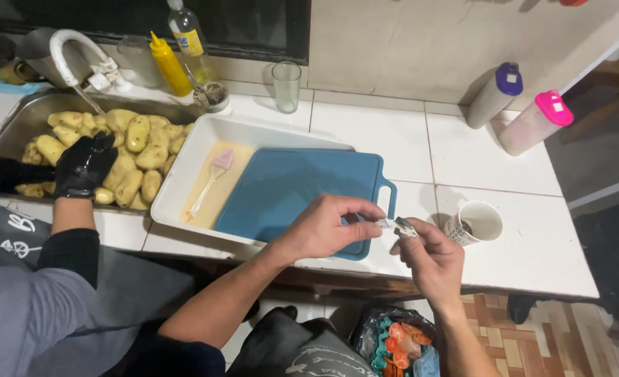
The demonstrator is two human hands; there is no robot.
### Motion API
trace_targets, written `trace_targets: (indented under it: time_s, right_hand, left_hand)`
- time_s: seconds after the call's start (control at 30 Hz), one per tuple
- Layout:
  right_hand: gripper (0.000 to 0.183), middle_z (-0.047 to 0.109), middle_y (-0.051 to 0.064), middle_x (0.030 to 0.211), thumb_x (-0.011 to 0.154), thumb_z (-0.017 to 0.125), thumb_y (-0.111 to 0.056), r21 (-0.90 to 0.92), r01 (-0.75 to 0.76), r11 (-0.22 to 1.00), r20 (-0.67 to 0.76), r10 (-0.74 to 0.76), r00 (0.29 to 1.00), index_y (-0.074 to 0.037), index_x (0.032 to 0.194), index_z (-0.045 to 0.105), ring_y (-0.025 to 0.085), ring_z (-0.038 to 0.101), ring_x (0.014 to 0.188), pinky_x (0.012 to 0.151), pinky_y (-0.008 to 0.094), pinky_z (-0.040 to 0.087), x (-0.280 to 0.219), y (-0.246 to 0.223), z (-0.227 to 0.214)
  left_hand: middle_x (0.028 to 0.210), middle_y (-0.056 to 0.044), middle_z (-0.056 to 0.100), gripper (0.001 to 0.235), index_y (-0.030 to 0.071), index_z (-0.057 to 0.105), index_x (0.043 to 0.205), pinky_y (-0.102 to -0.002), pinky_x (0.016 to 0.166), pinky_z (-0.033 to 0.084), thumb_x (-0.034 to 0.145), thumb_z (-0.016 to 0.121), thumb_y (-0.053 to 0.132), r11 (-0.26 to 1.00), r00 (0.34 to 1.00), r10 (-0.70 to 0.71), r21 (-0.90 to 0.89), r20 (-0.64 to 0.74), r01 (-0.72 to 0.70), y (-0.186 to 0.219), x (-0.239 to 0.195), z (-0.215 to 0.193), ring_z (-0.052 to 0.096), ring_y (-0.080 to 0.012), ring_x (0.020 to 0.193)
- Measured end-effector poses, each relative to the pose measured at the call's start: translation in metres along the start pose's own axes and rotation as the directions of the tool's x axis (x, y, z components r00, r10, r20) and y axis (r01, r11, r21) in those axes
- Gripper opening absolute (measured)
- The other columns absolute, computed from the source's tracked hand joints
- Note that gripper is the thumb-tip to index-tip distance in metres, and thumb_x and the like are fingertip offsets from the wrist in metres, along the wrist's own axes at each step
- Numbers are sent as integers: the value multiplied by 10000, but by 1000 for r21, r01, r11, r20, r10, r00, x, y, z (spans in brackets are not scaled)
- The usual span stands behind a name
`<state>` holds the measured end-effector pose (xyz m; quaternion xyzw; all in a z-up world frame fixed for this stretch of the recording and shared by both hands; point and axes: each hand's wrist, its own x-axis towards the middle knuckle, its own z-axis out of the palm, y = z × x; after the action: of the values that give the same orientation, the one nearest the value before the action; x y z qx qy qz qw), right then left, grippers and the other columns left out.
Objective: Wiping down a kitchen counter and organizing plastic food containers into a refrigerator.
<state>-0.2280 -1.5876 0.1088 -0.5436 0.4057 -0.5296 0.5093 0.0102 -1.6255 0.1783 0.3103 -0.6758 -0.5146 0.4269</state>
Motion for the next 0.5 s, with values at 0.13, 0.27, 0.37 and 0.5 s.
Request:
trace_targets:
  time_s: [0.13, 0.27, 0.37, 0.5]
  right_hand:
    - [282, 700, 60, 751, 1001, 675, -114, -171, 57, 984, -211, -93, 973, 48, 1229, 710, 75, 601, 626, 536, 214, 444, 10, -10, 6]
    - [347, 688, 55, 683, 966, 689, -123, -256, -21, 966, -285, -54, 957, -2, 1292, 698, 59, 543, 582, 511, 203, 412, 20, -37, 26]
    - [335, 706, 56, 682, 931, 689, -103, -327, -23, 945, -319, -87, 944, -1, 1251, 701, 65, 588, 580, 499, 208, 441, 8, -33, 16]
    - [318, 716, 84, 704, 936, 677, -75, -348, -133, 928, -478, -53, 877, 20, 1238, 708, 97, 602, 569, 478, 237, 438, -15, -16, -3]
  left_hand:
    - [897, -54, 791, 252, 78, 786, 1088, -269, 689, 570, 892, 774, 236, 954, 998, 2, 299, 68, -23, 7, 30, -15, 717, -93, 756]
    - [857, -28, 801, 202, 74, 803, 1052, -247, 656, 571, 906, 764, 208, 957, 990, 108, 279, -91, -79, 18, 71, -62, 702, -65, 731]
    - [872, -17, 793, 173, 54, 799, 1047, -217, 691, 581, 924, 795, 176, 916, 881, 328, 345, -341, -207, 25, 122, -147, 683, -40, 760]
    - [881, -61, 821, 86, 35, 805, 1030, -249, 676, 608, 990, 777, 105, 712, 640, 670, 568, -376, -413, 41, 207, -269, 772, -109, 751]
